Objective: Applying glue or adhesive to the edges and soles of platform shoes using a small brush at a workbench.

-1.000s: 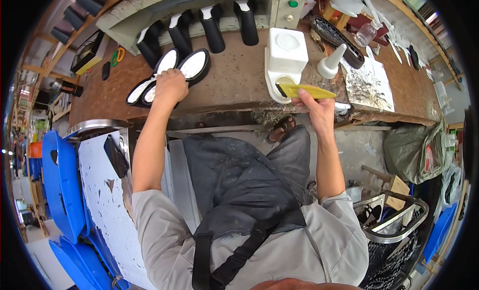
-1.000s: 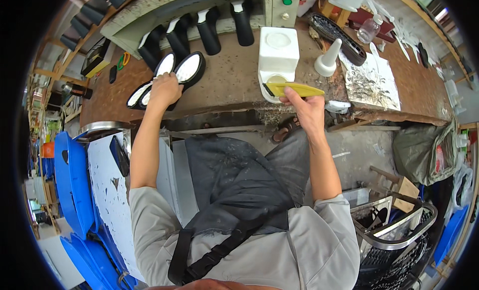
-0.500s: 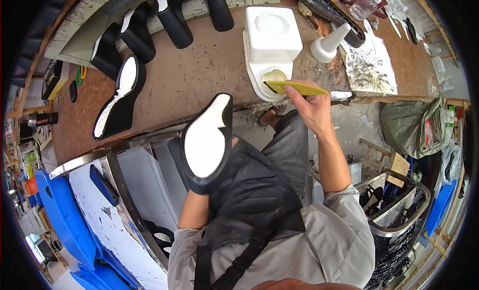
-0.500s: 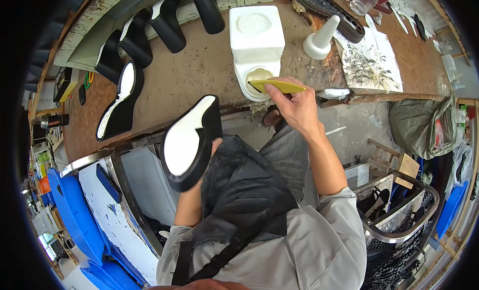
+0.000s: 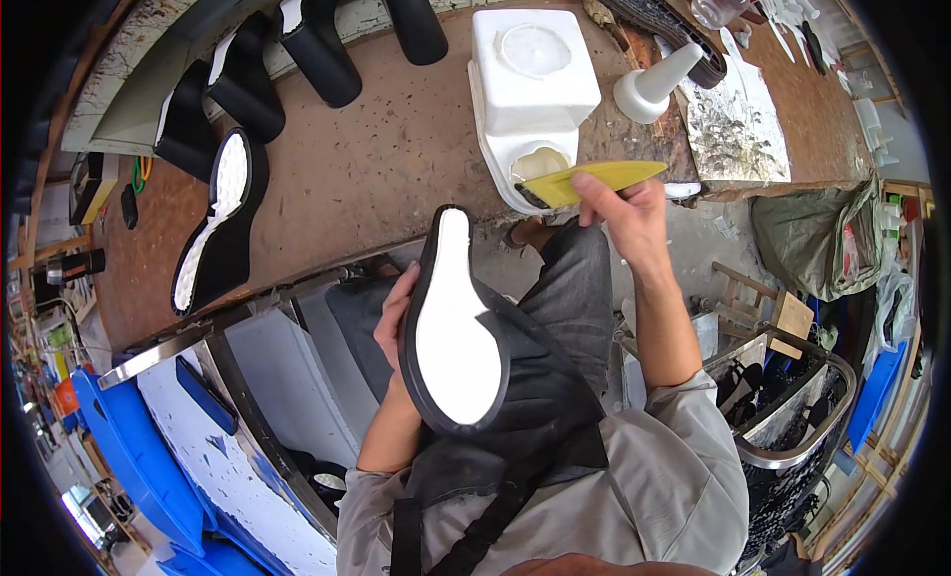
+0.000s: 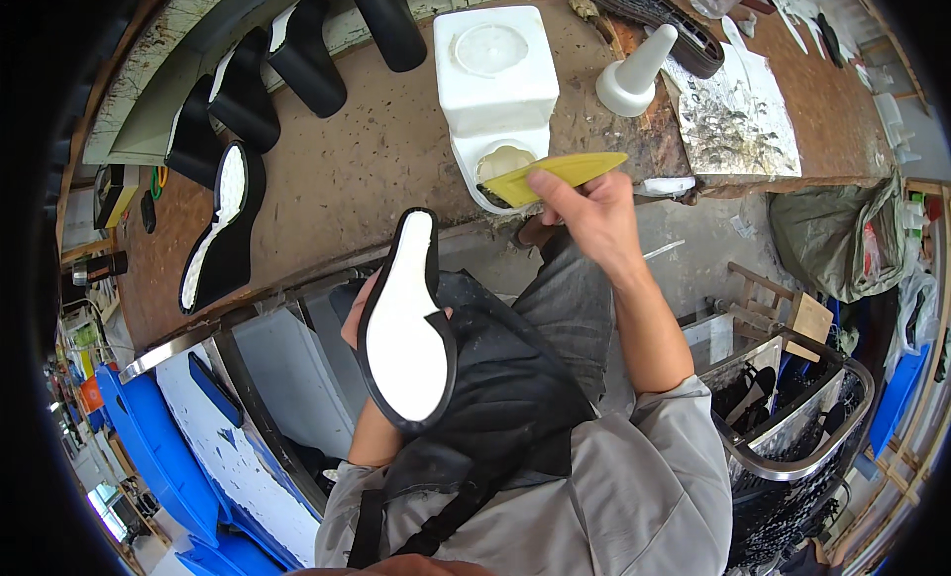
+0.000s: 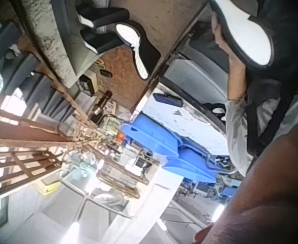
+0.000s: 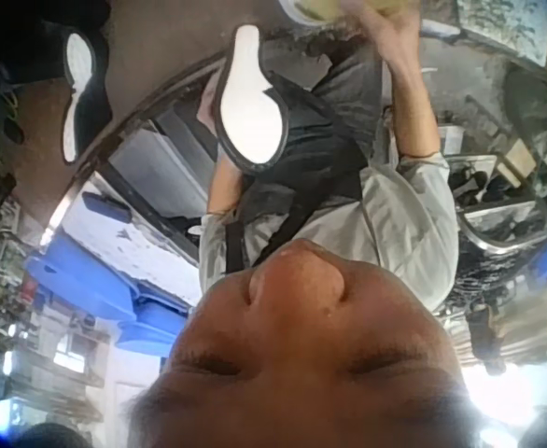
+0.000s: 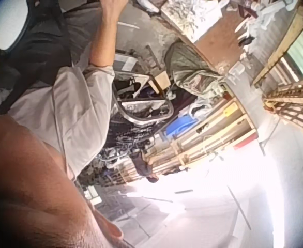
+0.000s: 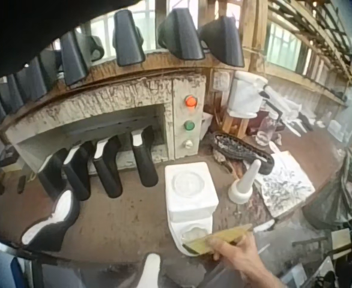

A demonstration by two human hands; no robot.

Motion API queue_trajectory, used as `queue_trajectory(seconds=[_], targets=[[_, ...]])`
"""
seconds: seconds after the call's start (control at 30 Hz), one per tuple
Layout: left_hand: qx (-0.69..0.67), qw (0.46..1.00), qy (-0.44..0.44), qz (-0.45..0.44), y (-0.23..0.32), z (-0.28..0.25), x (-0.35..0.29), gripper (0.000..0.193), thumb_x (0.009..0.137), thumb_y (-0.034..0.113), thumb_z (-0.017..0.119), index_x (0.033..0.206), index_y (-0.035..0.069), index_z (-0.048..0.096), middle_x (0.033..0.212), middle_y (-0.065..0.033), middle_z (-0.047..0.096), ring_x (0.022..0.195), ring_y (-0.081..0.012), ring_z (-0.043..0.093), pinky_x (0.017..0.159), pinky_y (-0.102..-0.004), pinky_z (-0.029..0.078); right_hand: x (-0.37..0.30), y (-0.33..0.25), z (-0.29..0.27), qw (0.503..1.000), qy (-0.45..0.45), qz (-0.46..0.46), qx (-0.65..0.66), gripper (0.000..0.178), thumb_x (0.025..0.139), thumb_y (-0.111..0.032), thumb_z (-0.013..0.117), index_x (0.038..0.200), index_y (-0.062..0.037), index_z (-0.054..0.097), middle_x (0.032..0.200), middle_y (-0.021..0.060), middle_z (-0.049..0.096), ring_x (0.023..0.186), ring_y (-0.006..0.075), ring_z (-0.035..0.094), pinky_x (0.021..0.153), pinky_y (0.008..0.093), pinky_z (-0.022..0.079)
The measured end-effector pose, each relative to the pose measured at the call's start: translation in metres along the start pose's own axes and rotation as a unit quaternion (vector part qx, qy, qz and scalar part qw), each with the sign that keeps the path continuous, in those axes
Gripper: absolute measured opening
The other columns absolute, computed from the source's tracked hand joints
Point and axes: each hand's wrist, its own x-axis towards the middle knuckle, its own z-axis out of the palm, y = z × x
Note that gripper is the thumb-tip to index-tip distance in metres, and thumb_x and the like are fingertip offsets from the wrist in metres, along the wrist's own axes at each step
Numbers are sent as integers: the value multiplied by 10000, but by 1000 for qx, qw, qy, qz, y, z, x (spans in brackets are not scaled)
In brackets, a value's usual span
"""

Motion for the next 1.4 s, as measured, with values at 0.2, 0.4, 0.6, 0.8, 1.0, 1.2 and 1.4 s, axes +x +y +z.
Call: queue_trajectory(seconds=[0.2,0.4,0.6,0.8,1.0,1.2,1.4], targets=[[72,990,28,114,8,-7,0,697,623,114,852,1162,-126,481,1247,-274,508,1034,-319,603,924,-374,482,-32,-39,-5,995,-46,1,90,116,841,-69,659,851,46,661,681,49,634,528,77,547,471,206,425],[166,957,-64,229,16,-31,-12,702,800,220,716,1351,-16,351,1286,-229,472,1182,-342,495,990,-395,422,-76,-89,32,975,-26,-127,179,102,828,-13,656,902,58,651,731,67,649,541,75,556,461,193,417],[272,936,-8,225,46,-40,-34,674,835,314,665,1384,77,354,1370,-191,416,1236,-291,462,1045,-277,315,-87,-106,34,966,-31,-245,74,93,811,6,664,887,59,663,789,95,671,594,98,592,498,201,440],[277,920,-25,277,62,-58,-28,636,882,350,592,1383,59,331,1410,-184,367,1250,-274,450,1034,-329,341,-112,-125,25,923,-98,-372,-24,117,755,9,687,862,54,669,779,139,673,615,168,632,520,242,481],[33,954,-39,296,91,-66,-11,416,893,126,510,1277,97,352,1377,-209,410,1254,-439,403,1058,-638,191,-131,-129,27,913,-138,-383,-11,101,735,4,692,820,53,668,730,134,669,586,173,632,487,249,482],[26,996,-74,51,61,-76,-51,863,756,64,730,1431,8,196,1451,-162,289,1292,-228,382,1051,-340,354,-146,-132,33,892,-187,-412,-3,115,714,13,699,818,55,671,714,130,664,545,185,624,472,255,485],[136,943,8,305,73,-72,-12,851,717,22,754,1391,-2,234,1403,-202,347,1267,-287,419,1037,-366,385,-161,-130,40,884,-208,-418,16,143,692,16,710,821,61,670,685,137,652,532,200,627,462,262,489]])
